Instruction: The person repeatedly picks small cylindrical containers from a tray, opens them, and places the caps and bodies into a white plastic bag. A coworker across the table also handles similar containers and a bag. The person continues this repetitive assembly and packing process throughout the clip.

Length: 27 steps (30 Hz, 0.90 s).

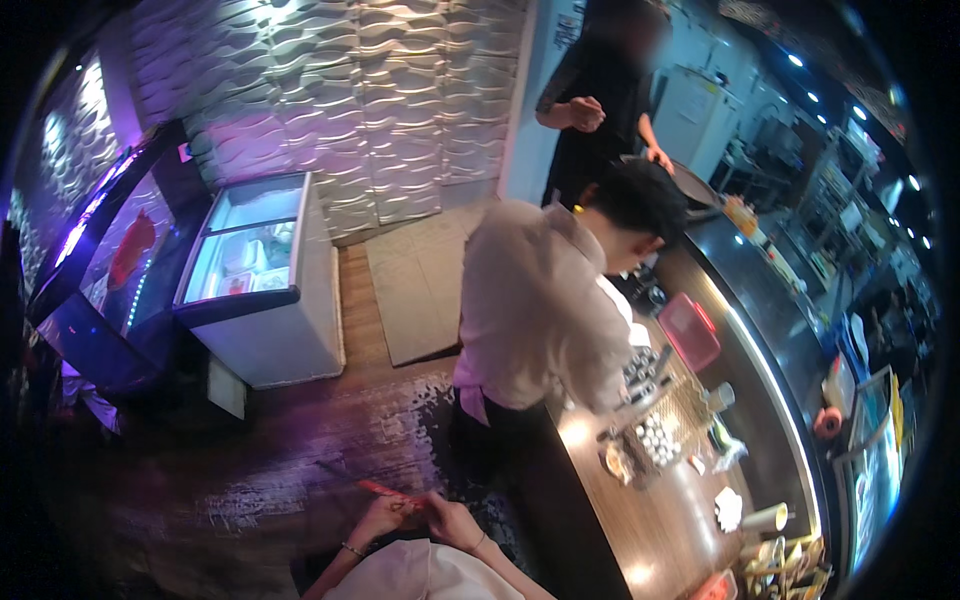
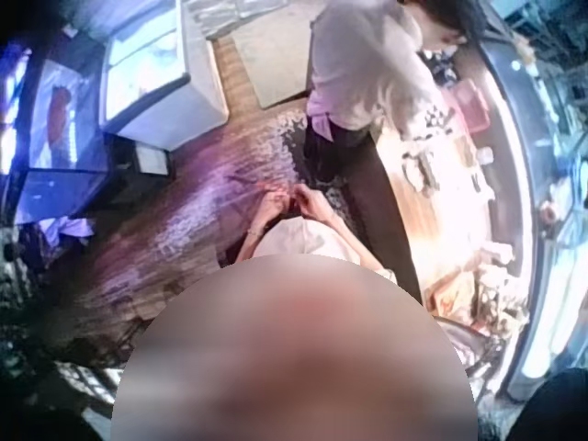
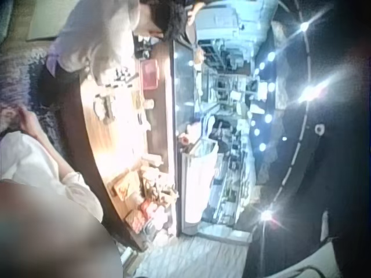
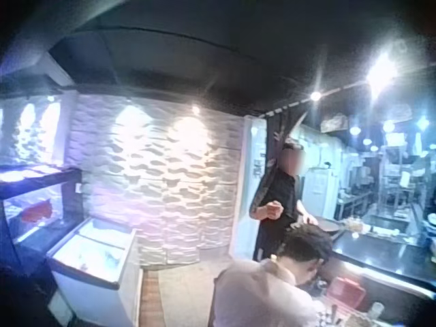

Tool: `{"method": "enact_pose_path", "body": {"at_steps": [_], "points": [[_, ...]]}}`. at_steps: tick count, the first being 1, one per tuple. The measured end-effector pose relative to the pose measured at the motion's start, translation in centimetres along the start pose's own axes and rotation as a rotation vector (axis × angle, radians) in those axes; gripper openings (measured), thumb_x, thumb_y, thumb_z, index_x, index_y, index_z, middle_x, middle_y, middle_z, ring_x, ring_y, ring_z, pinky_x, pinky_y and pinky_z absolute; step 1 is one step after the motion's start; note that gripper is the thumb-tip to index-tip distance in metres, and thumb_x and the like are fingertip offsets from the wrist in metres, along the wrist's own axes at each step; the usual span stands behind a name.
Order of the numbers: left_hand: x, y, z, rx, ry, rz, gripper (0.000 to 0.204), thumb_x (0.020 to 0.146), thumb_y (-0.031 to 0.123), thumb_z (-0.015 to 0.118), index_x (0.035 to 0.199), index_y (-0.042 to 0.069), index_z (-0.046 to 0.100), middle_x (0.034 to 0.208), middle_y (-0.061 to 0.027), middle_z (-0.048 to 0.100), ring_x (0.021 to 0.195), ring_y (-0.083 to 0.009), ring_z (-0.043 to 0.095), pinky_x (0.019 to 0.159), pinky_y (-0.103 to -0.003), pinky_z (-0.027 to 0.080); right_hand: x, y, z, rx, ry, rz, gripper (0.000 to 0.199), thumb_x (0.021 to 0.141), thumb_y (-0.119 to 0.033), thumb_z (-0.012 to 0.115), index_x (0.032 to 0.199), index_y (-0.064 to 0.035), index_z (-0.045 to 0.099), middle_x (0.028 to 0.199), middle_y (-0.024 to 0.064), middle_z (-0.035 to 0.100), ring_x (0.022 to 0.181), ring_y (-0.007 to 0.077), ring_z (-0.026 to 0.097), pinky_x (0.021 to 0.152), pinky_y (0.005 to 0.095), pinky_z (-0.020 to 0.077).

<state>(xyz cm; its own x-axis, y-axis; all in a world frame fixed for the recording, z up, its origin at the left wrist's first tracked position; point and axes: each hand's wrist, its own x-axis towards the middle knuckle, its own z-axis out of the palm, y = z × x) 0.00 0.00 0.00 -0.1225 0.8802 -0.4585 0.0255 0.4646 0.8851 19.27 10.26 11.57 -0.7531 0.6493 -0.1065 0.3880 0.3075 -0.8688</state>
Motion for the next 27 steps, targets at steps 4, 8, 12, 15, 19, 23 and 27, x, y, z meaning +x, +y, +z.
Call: {"method": "enact_pose_path", "body": {"at_steps": [4, 8, 12, 15, 19, 23, 27], "points": [[8.9, 5.0, -11.9, 0.010, 0.073, 0.175, 0.021, 0.099, 0.020, 0.070, 0.101, 0.000, 0.075, 0.087, -0.0032, 0.075, 0.080, -0.0095, 0.066, 0.071, -0.029, 0.054, 14.8, -2.3, -2.3, -0.214, -0.194, -0.263, 0.026, 0.095, -0.013, 0.065, 0.121, -0.0084, 0.059, 0.092, 0.0213, 0.073, 0.084, 0.0415, 0.073, 0.070, 0.0505, 0.0571], [14.1, 9.7, -15.2, -0.006, 0.306, 0.072, 0.021, 0.099, 0.019, 0.070, 0.100, 0.000, 0.077, 0.083, -0.0031, 0.074, 0.079, -0.0085, 0.065, 0.072, -0.028, 0.053, 23.1, -2.9, -4.8, -0.331, -0.316, -0.282, 0.022, 0.099, -0.018, 0.063, 0.120, -0.0094, 0.061, 0.092, 0.0168, 0.074, 0.086, 0.0401, 0.073, 0.073, 0.0499, 0.0565], [18.3, 10.8, -21.1, -0.089, 0.453, 0.142, 0.022, 0.098, 0.019, 0.070, 0.097, -0.001, 0.078, 0.076, -0.0013, 0.071, 0.067, -0.0084, 0.062, 0.061, -0.027, 0.049, 30.5, -6.4, -6.3, -0.171, -0.360, -0.319, 0.020, 0.101, -0.021, 0.063, 0.119, -0.0120, 0.062, 0.095, 0.0139, 0.074, 0.089, 0.0403, 0.072, 0.076, 0.0486, 0.0558], [20.2, 11.4, -25.3, -0.163, 0.471, 0.105, 0.022, 0.097, 0.018, 0.070, 0.094, -0.001, 0.078, 0.074, -0.0004, 0.069, 0.063, -0.0071, 0.059, 0.056, -0.026, 0.045, 35.9, -6.5, -5.3, -0.075, -0.469, -0.277, 0.016, 0.101, -0.017, 0.061, 0.115, -0.0111, 0.060, 0.098, 0.0124, 0.074, 0.091, 0.0393, 0.072, 0.078, 0.0482, 0.0549], [27.2, 12.2, -29.5, -0.135, 0.455, 0.119, 0.021, 0.096, 0.018, 0.071, 0.090, 0.000, 0.079, 0.072, 0.0007, 0.067, 0.061, -0.0071, 0.057, 0.055, -0.026, 0.044, 42.5, -5.8, -6.2, -0.045, -0.426, -0.237, 0.014, 0.101, -0.017, 0.060, 0.114, -0.0101, 0.058, 0.094, 0.0117, 0.074, 0.088, 0.0388, 0.072, 0.076, 0.0470, 0.0551], [34.5, 16.7, -36.8, 0.103, 0.308, 0.331, 0.020, 0.097, 0.016, 0.070, 0.090, -0.002, 0.077, 0.071, -0.0015, 0.068, 0.062, -0.0096, 0.058, 0.057, -0.028, 0.047, 48.8, -4.2, -6.1, 0.050, -0.285, -0.159, 0.021, 0.105, -0.021, 0.060, 0.122, -0.0105, 0.067, 0.098, 0.0128, 0.076, 0.082, 0.0342, 0.074, 0.075, 0.0436, 0.0559], [41.7, 25.0, -45.2, 0.161, 0.287, 0.194, 0.011, 0.093, 0.008, 0.069, 0.096, 0.001, 0.078, 0.082, -0.0051, 0.074, 0.074, -0.0107, 0.066, 0.067, -0.029, 0.053, 57.0, -2.9, -7.2, 0.013, -0.211, -0.022, 0.027, 0.107, -0.021, 0.059, 0.125, -0.0040, 0.069, 0.099, 0.0111, 0.077, 0.082, 0.0210, 0.073, 0.078, 0.0361, 0.0569]]}}
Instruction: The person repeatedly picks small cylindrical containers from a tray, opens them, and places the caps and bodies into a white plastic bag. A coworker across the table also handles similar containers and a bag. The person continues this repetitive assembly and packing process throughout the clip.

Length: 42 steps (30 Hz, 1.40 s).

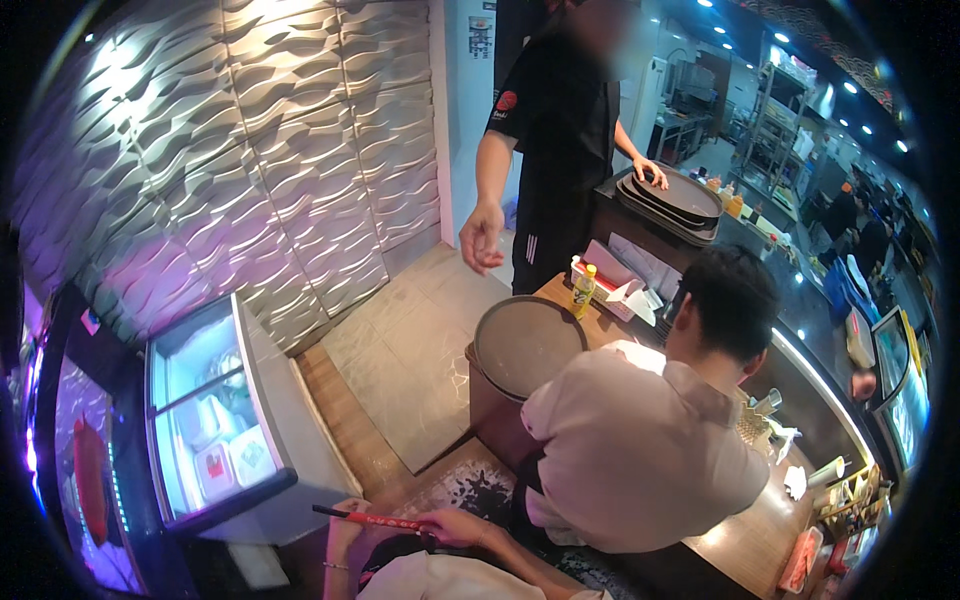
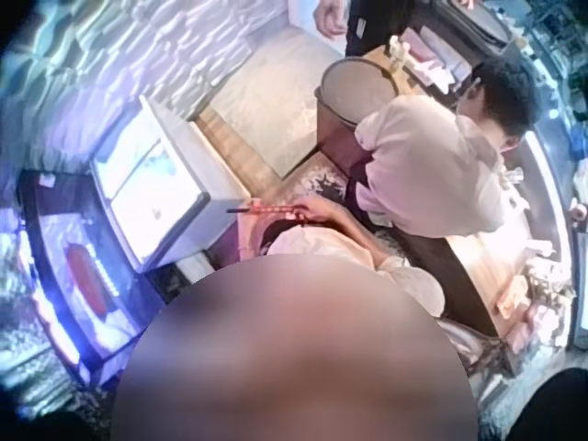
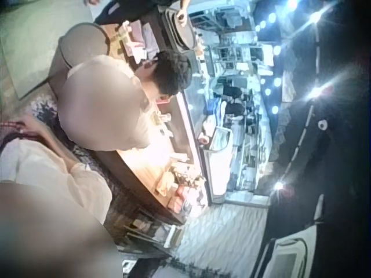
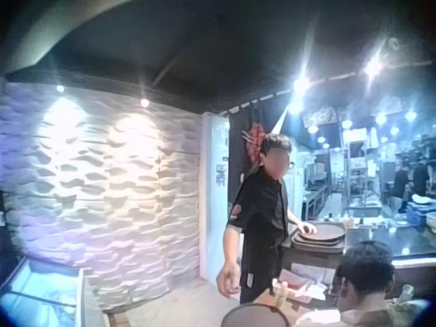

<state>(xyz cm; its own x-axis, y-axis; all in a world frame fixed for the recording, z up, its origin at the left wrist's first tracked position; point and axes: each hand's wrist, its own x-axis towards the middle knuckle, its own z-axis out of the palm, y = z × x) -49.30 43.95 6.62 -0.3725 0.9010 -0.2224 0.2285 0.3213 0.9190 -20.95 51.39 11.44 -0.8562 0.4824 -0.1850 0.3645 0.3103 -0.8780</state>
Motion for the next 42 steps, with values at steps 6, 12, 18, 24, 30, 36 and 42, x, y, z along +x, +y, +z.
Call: {"method": "enact_pose_path", "body": {"at_steps": [6, 12, 18, 24, 30, 36, 42], "points": [[13.3, 4.7, -5.4, 0.200, -0.123, 0.035, 0.024, 0.095, 0.020, 0.071, 0.091, -0.002, 0.078, 0.073, -0.0080, 0.073, 0.070, -0.0117, 0.068, 0.061, -0.032, 0.052, 3.6, -4.0, -6.9, 0.333, 0.211, 0.084, 0.024, 0.109, -0.017, 0.057, 0.121, 0.0001, 0.068, 0.095, 0.0067, 0.074, 0.086, 0.0151, 0.070, 0.083, 0.0335, 0.0556], [20.7, 7.7, 0.0, 0.472, -0.325, 0.060, 0.034, 0.095, 0.036, 0.070, 0.103, 0.005, 0.081, 0.079, -0.0139, 0.076, 0.077, -0.0171, 0.072, 0.070, -0.034, 0.054, 4.5, -4.8, -12.5, 0.875, 0.815, -0.142, 0.023, 0.111, -0.017, 0.056, 0.120, 0.0031, 0.065, 0.094, 0.0064, 0.069, 0.083, 0.0128, 0.065, 0.079, 0.0285, 0.0542], [24.9, 11.1, 10.6, 0.376, -0.593, 0.059, 0.036, 0.094, 0.039, 0.069, 0.107, 0.006, 0.078, 0.091, -0.0168, 0.078, 0.085, -0.0267, 0.076, 0.079, -0.038, 0.058, 8.6, -3.1, -20.6, 0.901, 1.254, -0.139, 0.022, 0.112, -0.015, 0.055, 0.121, 0.0032, 0.062, 0.088, 0.0028, 0.065, 0.074, 0.0103, 0.061, 0.068, 0.0244, 0.0512], [30.0, 11.9, 19.9, 0.398, -0.809, 0.172, 0.031, 0.096, 0.035, 0.067, 0.104, 0.007, 0.078, 0.085, -0.0166, 0.075, 0.078, -0.0241, 0.072, 0.075, -0.038, 0.056, 10.6, 1.3, -27.4, 0.732, 1.396, -0.051, 0.019, 0.111, -0.011, 0.055, 0.116, 0.0044, 0.065, 0.085, 0.0055, 0.066, 0.070, 0.0104, 0.060, 0.065, 0.0258, 0.0520], [35.5, 16.8, 26.3, 0.423, -0.862, 0.296, 0.030, 0.096, 0.032, 0.068, 0.101, 0.005, 0.078, 0.081, -0.0163, 0.073, 0.071, -0.0221, 0.069, 0.069, -0.038, 0.054, 8.7, 6.0, -31.6, 0.499, 1.472, 0.016, 0.021, 0.110, -0.010, 0.057, 0.117, 0.0035, 0.071, 0.090, 0.0064, 0.074, 0.068, 0.0099, 0.065, 0.063, 0.0257, 0.0540], [40.4, 19.7, 28.0, 0.345, -0.841, 0.288, 0.029, 0.097, 0.030, 0.069, 0.098, 0.003, 0.078, 0.071, -0.0153, 0.070, 0.061, -0.0204, 0.063, 0.062, -0.037, 0.050, 6.7, 6.2, -34.2, 0.380, 1.560, 0.064, 0.022, 0.109, -0.010, 0.057, 0.119, 0.0042, 0.071, 0.091, 0.0093, 0.076, 0.068, 0.0120, 0.069, 0.063, 0.0266, 0.0563], [43.9, 21.5, 29.1, 0.423, -0.800, 0.374, 0.033, 0.096, 0.030, 0.069, 0.099, -0.001, 0.077, 0.073, -0.0159, 0.072, 0.061, -0.0203, 0.063, 0.062, -0.038, 0.051, 7.0, 10.5, -34.0, 0.531, 1.688, 0.125, 0.025, 0.110, -0.011, 0.054, 0.120, 0.0063, 0.069, 0.091, 0.0115, 0.075, 0.072, 0.0156, 0.071, 0.067, 0.0273, 0.0567]]}}
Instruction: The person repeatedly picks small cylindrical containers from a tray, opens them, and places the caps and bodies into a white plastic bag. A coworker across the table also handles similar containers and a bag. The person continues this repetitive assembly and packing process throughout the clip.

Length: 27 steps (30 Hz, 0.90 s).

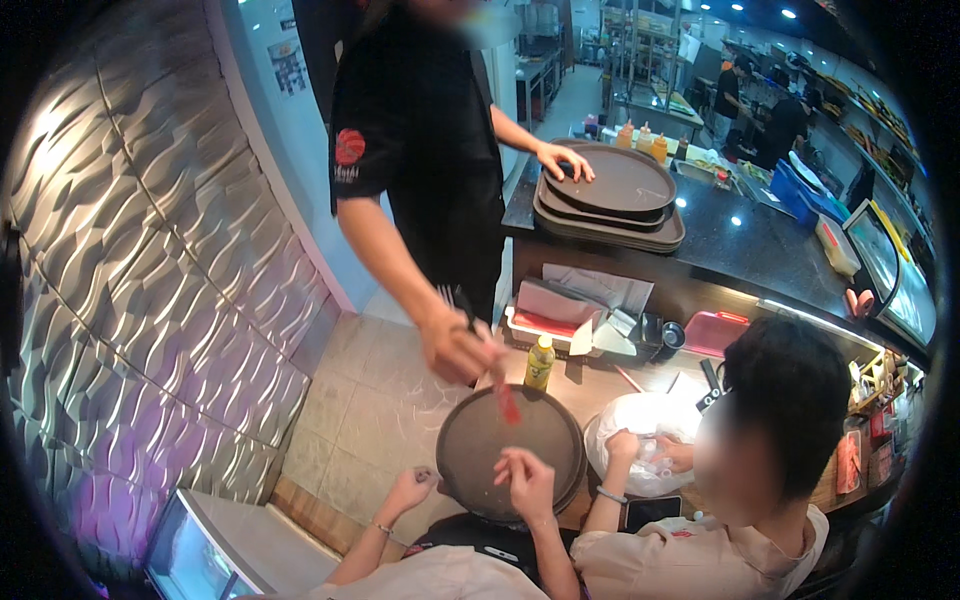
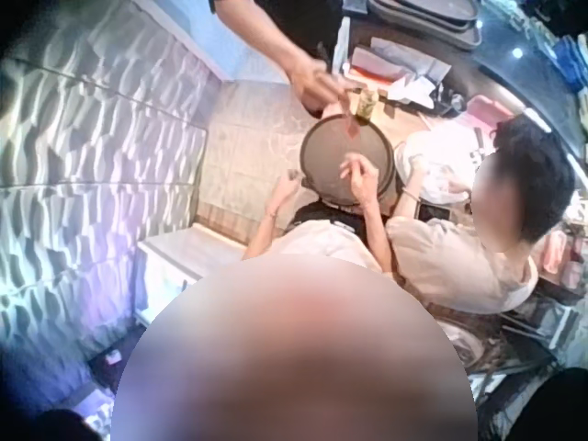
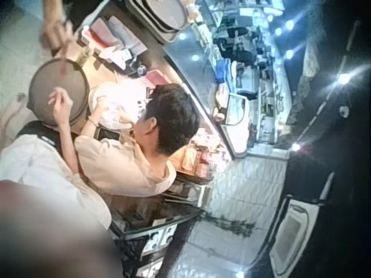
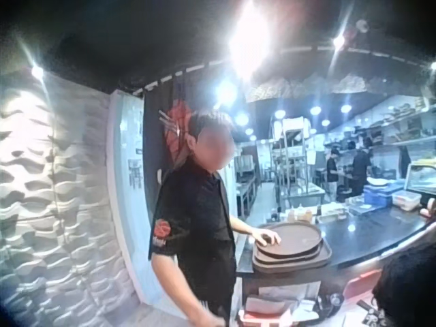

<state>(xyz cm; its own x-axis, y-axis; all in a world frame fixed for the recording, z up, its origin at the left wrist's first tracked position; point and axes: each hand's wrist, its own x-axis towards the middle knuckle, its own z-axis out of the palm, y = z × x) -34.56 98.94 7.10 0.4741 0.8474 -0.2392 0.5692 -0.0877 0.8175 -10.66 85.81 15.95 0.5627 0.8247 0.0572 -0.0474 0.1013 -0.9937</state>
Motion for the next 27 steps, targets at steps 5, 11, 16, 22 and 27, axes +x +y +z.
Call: {"method": "enact_pose_path", "body": {"at_steps": [5, 11, 16, 22, 27], "points": [[-1.4, -2.4, -3.4, -0.065, 0.050, -0.119, 0.031, 0.097, 0.028, 0.069, 0.102, -0.001, 0.078, 0.085, -0.0183, 0.077, 0.076, -0.0193, 0.073, 0.072, -0.036, 0.056, 4.1, -11.7, -1.1, 0.256, 0.327, -0.676, 0.036, 0.113, -0.020, 0.040, 0.124, 0.0065, 0.062, 0.109, 0.0157, 0.070, 0.089, 0.0213, 0.070, 0.077, 0.0337, 0.0562], [-4.4, -8.7, -4.9, -0.157, 0.046, -0.258, 0.030, 0.099, 0.026, 0.068, 0.105, -0.001, 0.078, 0.094, -0.0166, 0.080, 0.085, -0.0181, 0.075, 0.078, -0.033, 0.057, 0.1, -23.3, -0.7, 0.028, 0.368, -1.411, 0.018, 0.105, -0.015, 0.051, 0.103, 0.0011, 0.060, 0.092, 0.0121, 0.064, 0.076, 0.0225, 0.065, 0.066, 0.0336, 0.0511], [-2.6, -8.0, -6.0, -0.045, -0.100, -0.183, 0.031, 0.100, 0.026, 0.066, 0.107, -0.002, 0.078, 0.099, -0.0146, 0.081, 0.088, -0.0145, 0.074, 0.079, -0.030, 0.056, -4.9, -23.7, 2.8, -0.233, 0.296, -1.362, 0.015, 0.098, -0.011, 0.060, 0.085, -0.0034, 0.058, 0.078, 0.0090, 0.060, 0.065, 0.0234, 0.062, 0.057, 0.0335, 0.0468], [-1.2, 1.7, -6.5, -0.187, -0.468, 0.058, 0.034, 0.102, 0.029, 0.071, 0.114, -0.002, 0.078, 0.085, -0.0060, 0.075, 0.081, -0.0059, 0.061, 0.075, -0.027, 0.052, -11.0, -10.6, 7.3, -0.656, 0.120, -0.454, 0.014, 0.096, -0.011, 0.071, 0.086, -0.0041, 0.065, 0.075, 0.0046, 0.064, 0.056, 0.0114, 0.055, 0.052, 0.0272, 0.0427], [-4.0, 6.3, -4.5, -0.083, -0.801, 0.200, 0.032, 0.100, 0.030, 0.074, 0.110, 0.000, 0.080, 0.070, 0.0015, 0.063, 0.067, -0.0050, 0.051, 0.061, -0.027, 0.046, -18.0, -4.9, 11.4, -0.452, 0.350, 0.076, 0.032, 0.100, -0.016, 0.073, 0.127, 0.0001, 0.067, 0.089, 0.0118, 0.069, 0.069, 0.0183, 0.065, 0.064, 0.0293, 0.0530]]}}
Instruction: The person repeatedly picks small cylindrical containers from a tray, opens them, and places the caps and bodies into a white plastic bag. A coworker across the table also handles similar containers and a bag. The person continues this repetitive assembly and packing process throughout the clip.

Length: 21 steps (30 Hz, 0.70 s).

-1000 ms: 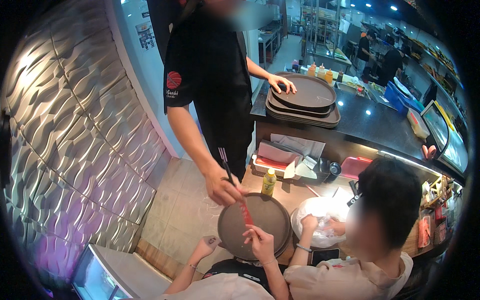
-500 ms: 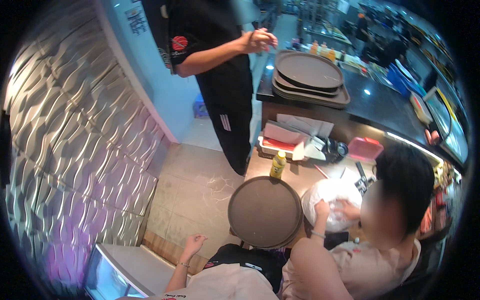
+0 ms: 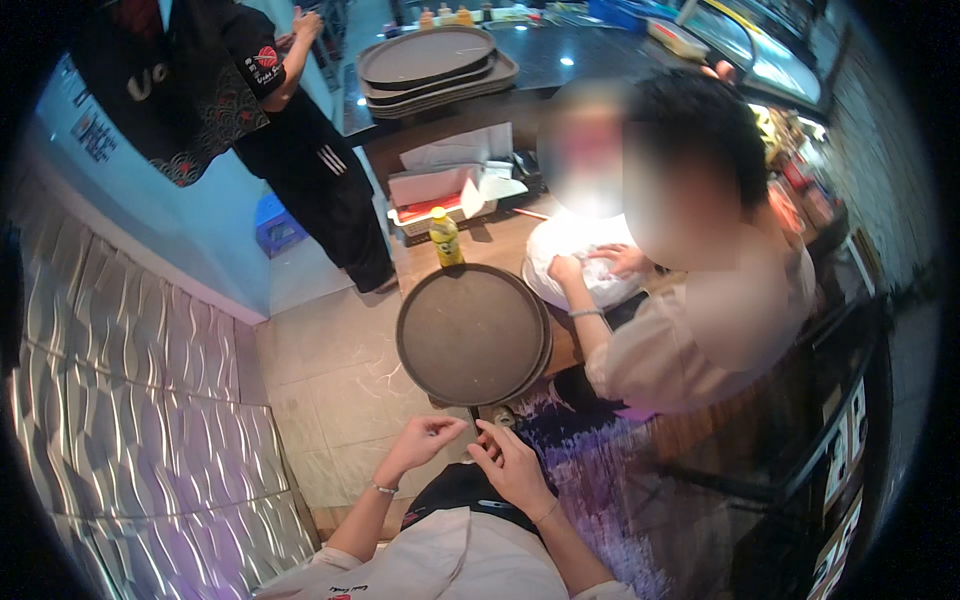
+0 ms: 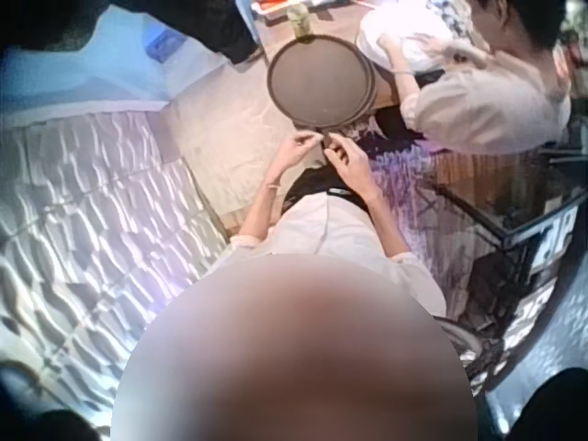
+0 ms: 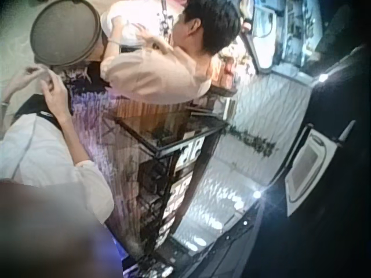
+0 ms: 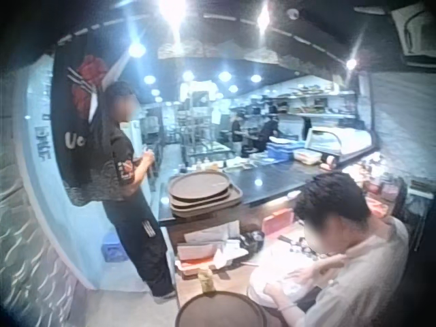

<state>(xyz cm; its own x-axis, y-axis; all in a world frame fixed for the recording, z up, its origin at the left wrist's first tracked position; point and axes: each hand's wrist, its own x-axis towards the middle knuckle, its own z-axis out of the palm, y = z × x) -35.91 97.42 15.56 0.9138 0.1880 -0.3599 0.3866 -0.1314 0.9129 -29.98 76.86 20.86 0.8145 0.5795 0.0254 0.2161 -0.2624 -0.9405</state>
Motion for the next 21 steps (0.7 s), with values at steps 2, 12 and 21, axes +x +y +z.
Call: {"method": "enact_pose_path", "body": {"at_steps": [2, 12, 21], "points": [[-0.3, 0.6, 2.0, 0.031, -0.115, 0.022, 0.030, 0.099, 0.029, 0.075, 0.108, 0.001, 0.080, 0.066, 0.0020, 0.059, 0.063, -0.0047, 0.048, 0.057, -0.028, 0.043, -2.1, 0.7, 0.0, 0.073, 0.055, 0.087, 0.035, 0.101, -0.013, 0.071, 0.133, 0.0006, 0.067, 0.097, 0.0124, 0.070, 0.071, 0.0176, 0.067, 0.065, 0.0286, 0.0550], [-1.1, 5.5, 12.0, 0.123, -0.292, 0.271, 0.029, 0.099, 0.027, 0.074, 0.111, 0.001, 0.079, 0.069, -0.0155, 0.069, 0.057, -0.0137, 0.057, 0.056, -0.034, 0.047, -8.3, 2.7, -8.0, 0.250, 0.232, 0.256, 0.022, 0.103, -0.005, 0.067, 0.121, 0.0031, 0.074, 0.097, 0.0075, 0.074, 0.078, 0.0113, 0.068, 0.069, 0.0251, 0.0575], [1.2, 13.3, 28.4, 0.307, -0.556, 0.315, 0.032, 0.103, 0.027, 0.068, 0.124, 0.003, 0.075, 0.072, -0.0156, 0.070, 0.058, -0.0144, 0.059, 0.059, -0.036, 0.049, -15.9, 9.8, -21.9, 0.373, 0.425, 0.332, 0.023, 0.103, -0.005, 0.066, 0.124, 0.0045, 0.073, 0.101, 0.0088, 0.075, 0.081, 0.0107, 0.068, 0.074, 0.0256, 0.0576]]}}
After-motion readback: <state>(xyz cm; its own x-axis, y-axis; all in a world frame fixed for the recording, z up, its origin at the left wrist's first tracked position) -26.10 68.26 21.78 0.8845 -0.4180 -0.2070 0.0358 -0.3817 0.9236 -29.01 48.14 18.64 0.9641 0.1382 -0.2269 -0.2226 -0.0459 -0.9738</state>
